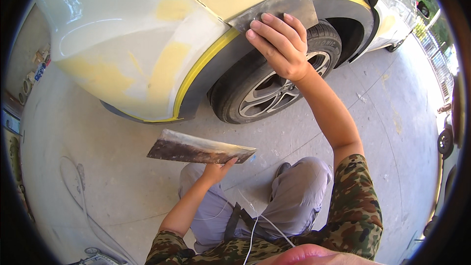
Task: The person kneels beside a white car and uses a putty knife to apply body filler to the rear bumper, then smooths it with a sanding block. The person repeatedly applies and sands the filler along the bumper edge.
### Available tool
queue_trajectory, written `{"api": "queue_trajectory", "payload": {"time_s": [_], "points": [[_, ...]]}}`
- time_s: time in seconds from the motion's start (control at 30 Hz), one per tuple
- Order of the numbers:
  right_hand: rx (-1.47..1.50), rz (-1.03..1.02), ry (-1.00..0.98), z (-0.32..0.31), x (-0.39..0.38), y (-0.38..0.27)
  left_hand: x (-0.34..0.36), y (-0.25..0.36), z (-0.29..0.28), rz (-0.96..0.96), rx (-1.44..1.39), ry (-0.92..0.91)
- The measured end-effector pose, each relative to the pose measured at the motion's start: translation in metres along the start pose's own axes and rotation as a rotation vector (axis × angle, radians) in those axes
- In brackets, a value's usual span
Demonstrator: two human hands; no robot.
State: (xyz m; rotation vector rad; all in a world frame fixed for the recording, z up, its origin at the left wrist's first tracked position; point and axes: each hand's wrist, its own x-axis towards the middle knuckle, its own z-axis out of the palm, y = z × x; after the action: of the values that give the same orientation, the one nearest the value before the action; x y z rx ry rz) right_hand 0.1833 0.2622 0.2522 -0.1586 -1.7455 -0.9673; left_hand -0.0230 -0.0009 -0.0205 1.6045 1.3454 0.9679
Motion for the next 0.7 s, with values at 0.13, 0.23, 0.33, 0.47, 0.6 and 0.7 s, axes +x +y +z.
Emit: {"api": "queue_trajectory", "payload": {"time_s": [0.13, 0.23, 0.33, 0.47, 0.6, 0.7], "points": [[0.011, -0.006, 0.008, 0.004, -0.002, 0.003, 0.001, -0.002, 0.001, -0.005, -0.035, -0.006], [0.018, -0.006, 0.004, 0.006, -0.002, 0.005, 0.002, -0.002, -0.001, -0.008, 0.003, -0.01], [0.015, -0.007, -0.014, 0.005, -0.002, 0.002, -0.001, -0.002, -0.002, -0.037, 0.002, -0.023], [0.006, -0.021, -0.038, 0.002, 0.001, 0.003, -0.002, 0.001, -0.002, -0.004, -0.037, -0.008], [0.015, -0.038, -0.08, -0.003, 0.004, 0.007, 0.0, 0.0, -0.002, 0.011, -0.028, -0.016], [0.016, -0.05, -0.109, -0.007, 0.008, 0.007, 0.001, -0.002, -0.002, 0.029, -0.005, -0.027]]}}
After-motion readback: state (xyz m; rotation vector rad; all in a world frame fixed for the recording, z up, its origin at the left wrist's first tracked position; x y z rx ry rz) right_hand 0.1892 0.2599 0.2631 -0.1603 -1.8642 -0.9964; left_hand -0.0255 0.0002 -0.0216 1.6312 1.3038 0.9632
